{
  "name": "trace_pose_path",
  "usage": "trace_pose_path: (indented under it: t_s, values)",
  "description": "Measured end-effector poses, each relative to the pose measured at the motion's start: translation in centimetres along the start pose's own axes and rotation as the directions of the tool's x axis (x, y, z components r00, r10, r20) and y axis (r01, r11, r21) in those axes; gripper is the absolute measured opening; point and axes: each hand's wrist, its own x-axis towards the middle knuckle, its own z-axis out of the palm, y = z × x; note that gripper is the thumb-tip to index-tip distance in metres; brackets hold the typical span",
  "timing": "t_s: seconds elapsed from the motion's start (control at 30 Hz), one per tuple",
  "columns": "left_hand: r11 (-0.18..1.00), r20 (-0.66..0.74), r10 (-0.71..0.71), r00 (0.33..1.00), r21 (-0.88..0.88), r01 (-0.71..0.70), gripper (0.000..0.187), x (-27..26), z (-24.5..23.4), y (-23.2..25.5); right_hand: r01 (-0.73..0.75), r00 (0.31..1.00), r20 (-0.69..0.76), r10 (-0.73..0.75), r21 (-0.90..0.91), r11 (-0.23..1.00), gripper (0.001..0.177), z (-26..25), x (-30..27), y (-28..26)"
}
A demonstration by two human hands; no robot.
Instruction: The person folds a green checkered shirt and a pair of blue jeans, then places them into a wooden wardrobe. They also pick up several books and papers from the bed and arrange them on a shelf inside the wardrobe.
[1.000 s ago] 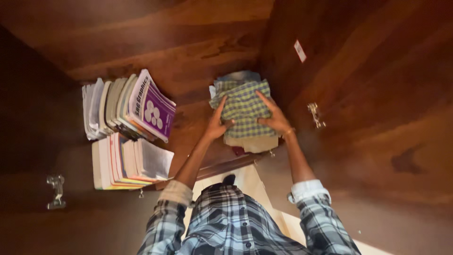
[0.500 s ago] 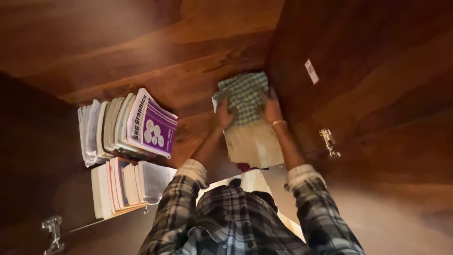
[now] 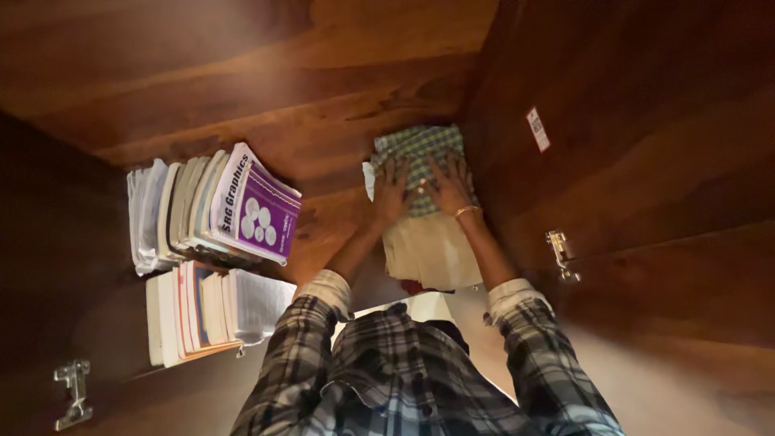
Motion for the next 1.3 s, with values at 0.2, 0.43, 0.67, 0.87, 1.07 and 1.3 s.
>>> trace_pose_path:
  t_s: [0.2, 0.43, 0.67, 0.87, 1.07, 1.3]
  values:
    - [0.988, -0.136, -0.027, 0.99, -0.157, 0.006, 0.08, -2.5, -4.5, 1.7, 0.069, 0.962, -0.27, -0.05, 0.063, 0.996, 0.064, -1.7, -2.6, -1.1]
    - [0.443, 0.013, -0.327, 0.945, -0.881, 0.166, 0.073, -11.1, -13.8, 8.1, -0.01, 0.965, -0.057, 0.255, 0.968, 0.251, 0.066, -6.4, -12.7, -7.3]
    - [-0.071, 0.047, -0.349, 0.936, -0.997, 0.024, 0.081, -23.6, -23.0, 16.5, -0.097, 0.993, 0.119, 0.006, 0.838, -0.537, 0.067, -7.2, -21.5, -12.0]
    - [-0.125, -0.051, -0.368, 0.928, -0.987, -0.104, 0.079, -33.7, -28.6, 22.5, -0.212, 0.974, 0.21, -0.085, 0.71, -0.672, 0.058, -6.1, -27.4, -17.8]
    - [-0.017, -0.194, -0.381, 0.904, -0.976, -0.216, 0.08, -42.8, -32.5, 26.4, -0.384, 0.917, 0.205, -0.343, 0.689, -0.614, 0.056, -5.3, -31.0, -24.0]
    - [0.205, -0.38, -0.486, 0.787, -0.925, -0.32, 0.084, -53.3, -37.1, 29.6, -0.583, 0.759, 0.215, -0.615, 0.645, -0.494, 0.054, -3.1, -35.6, -32.6]
